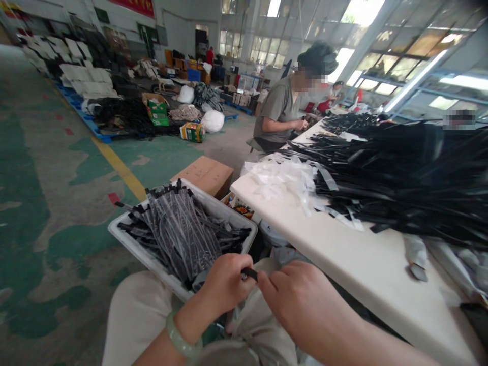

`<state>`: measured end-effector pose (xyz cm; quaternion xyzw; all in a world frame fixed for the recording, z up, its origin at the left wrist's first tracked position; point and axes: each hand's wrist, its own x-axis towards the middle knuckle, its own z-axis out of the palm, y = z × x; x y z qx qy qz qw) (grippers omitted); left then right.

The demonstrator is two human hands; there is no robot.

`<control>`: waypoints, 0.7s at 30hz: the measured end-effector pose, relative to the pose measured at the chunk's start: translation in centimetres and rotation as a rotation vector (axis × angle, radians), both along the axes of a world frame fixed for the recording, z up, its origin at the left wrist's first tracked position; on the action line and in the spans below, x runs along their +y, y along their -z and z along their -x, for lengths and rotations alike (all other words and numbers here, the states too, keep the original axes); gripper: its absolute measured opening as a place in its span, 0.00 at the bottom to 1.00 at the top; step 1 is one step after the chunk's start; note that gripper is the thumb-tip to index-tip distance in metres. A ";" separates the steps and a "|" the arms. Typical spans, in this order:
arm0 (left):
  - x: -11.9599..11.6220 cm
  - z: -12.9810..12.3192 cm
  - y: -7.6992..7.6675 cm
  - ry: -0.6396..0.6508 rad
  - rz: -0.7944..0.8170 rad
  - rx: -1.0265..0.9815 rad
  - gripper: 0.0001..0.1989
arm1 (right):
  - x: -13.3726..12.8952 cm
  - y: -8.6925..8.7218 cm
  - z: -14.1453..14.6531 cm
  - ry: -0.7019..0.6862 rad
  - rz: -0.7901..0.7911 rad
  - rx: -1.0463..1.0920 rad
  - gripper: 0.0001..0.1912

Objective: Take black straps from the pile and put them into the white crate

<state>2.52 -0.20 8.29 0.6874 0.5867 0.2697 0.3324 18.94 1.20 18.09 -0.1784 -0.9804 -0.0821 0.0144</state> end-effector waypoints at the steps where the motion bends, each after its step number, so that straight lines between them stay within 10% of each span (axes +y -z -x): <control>1: 0.0 0.3 -0.1 0.003 -0.002 -0.020 0.06 | 0.0 -0.1 0.0 -0.003 -0.004 0.011 0.08; 8: -0.4 3.3 1.3 -0.049 -0.039 -0.222 0.40 | 1.9 -0.9 -1.2 0.184 0.049 -0.069 0.07; 12: 0.4 3.2 3.0 -0.046 -0.036 -0.120 0.09 | 2.4 -1.1 -0.6 0.230 0.097 -0.163 0.07; 21: 3.2 2.1 -1.1 0.173 -0.142 -0.025 0.12 | 3.6 -5.0 2.3 0.211 0.063 -0.270 0.06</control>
